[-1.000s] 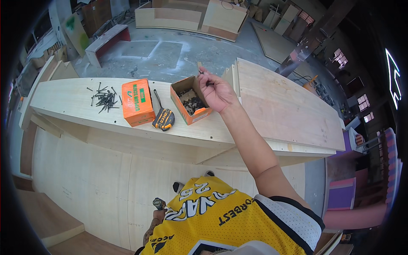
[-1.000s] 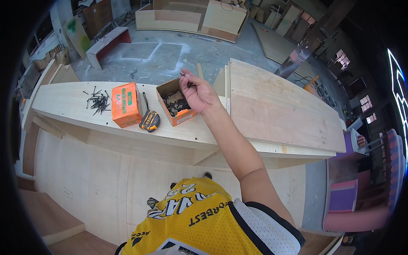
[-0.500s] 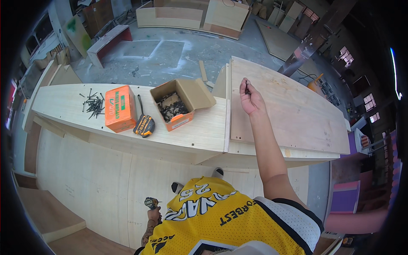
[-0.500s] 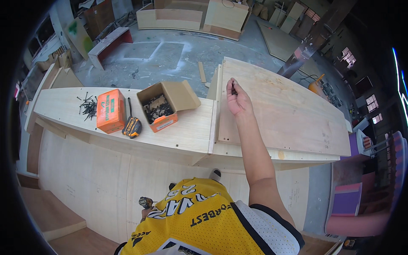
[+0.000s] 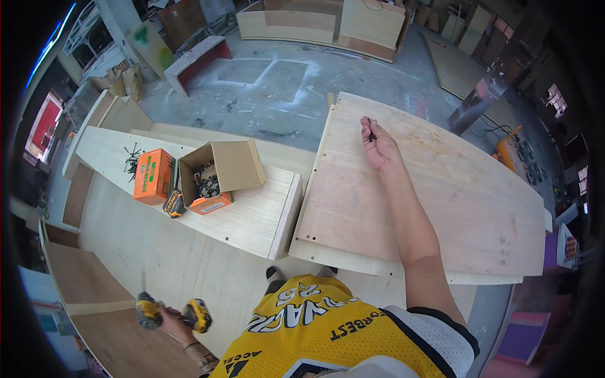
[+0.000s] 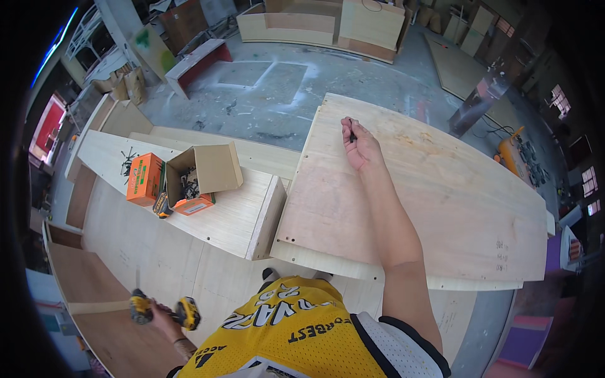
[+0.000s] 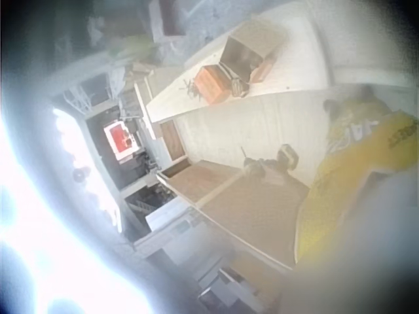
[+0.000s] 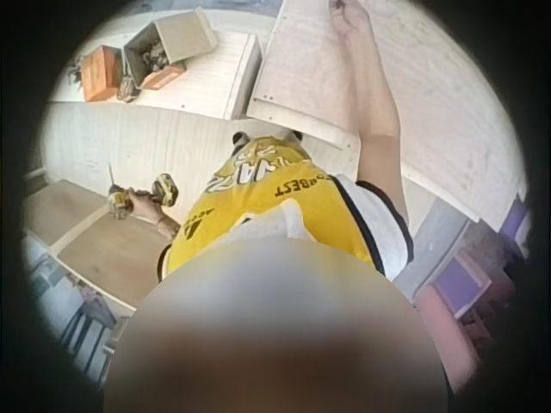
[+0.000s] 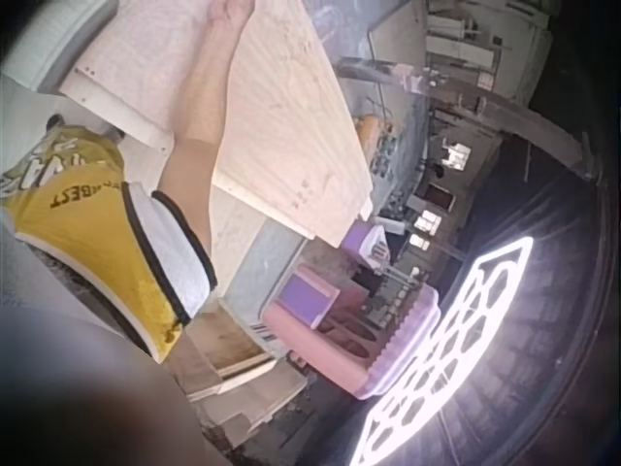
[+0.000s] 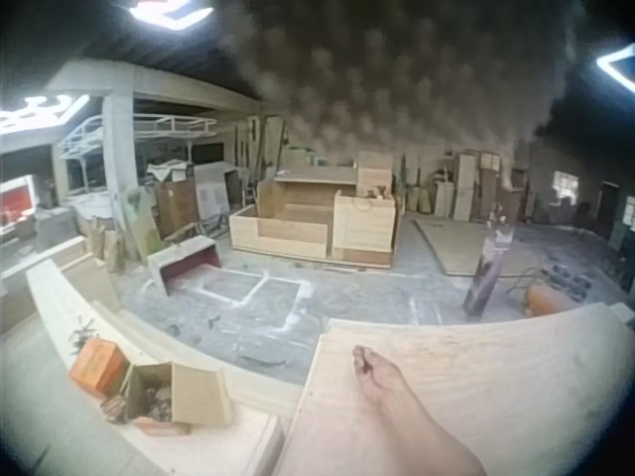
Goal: Using a power drill to drive screws into wooden panels for furniture assembly.
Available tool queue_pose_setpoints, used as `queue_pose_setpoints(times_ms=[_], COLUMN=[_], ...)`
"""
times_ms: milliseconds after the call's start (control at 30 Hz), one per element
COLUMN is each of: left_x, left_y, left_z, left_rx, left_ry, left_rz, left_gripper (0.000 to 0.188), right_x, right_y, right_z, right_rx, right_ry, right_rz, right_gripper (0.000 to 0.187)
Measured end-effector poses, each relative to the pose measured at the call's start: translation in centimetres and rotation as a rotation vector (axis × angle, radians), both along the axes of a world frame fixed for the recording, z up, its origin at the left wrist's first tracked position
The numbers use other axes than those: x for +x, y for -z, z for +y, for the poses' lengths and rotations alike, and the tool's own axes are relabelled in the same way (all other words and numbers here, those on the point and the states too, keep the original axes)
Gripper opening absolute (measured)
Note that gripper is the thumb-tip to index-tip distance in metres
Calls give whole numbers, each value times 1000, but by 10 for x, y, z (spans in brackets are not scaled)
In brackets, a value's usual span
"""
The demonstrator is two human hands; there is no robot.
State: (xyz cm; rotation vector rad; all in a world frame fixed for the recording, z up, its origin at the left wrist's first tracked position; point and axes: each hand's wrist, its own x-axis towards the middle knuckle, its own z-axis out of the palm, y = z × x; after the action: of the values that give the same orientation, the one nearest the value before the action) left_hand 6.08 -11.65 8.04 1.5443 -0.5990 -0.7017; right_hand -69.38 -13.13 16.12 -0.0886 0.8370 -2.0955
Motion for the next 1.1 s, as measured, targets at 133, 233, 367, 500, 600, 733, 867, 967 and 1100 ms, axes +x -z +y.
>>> queue_pose_setpoints(times_ms=[133, 233, 367, 500, 600, 733, 867, 967, 1100], left_x=[-12, -25, -57, -108, -157, -216, -289, -359, -438], left_y=[-118, -183, -240, -272, -284, -304, -336, -354, -369], left_z=[-17, -42, -82, -115, -133, -168, -197, -208, -225], left_rx=[-317, -558, -708, -788, -774, -731, -819, -737, -437], left_ry=[126, 401, 646, 823, 878, 1056, 1337, 1495, 1594], left_rz=[-123, -163, -303, -396, -140, -711, -906, -668, -881], left_gripper=[33, 44, 49, 49, 43, 39, 31, 35, 39], right_x=[-6, -5, -11, -18, -21, -30, -49, -61, -69], right_y=[4, 10, 14, 10, 8, 10, 11, 11, 19], right_z=[-29, -47, -60, -64, -69, -84, -113, -129, -138], right_rx=[-32, -69, -38, 48, 104, 142, 642, 821, 908], right_ry=[-36, 22, 84, 151, 158, 131, 248, 326, 272], right_rz=[-27, -152, -178, -35, 107, 233, 1015, 1407, 1429], right_gripper=[22, 23, 21, 20, 19, 16, 24, 30, 32])
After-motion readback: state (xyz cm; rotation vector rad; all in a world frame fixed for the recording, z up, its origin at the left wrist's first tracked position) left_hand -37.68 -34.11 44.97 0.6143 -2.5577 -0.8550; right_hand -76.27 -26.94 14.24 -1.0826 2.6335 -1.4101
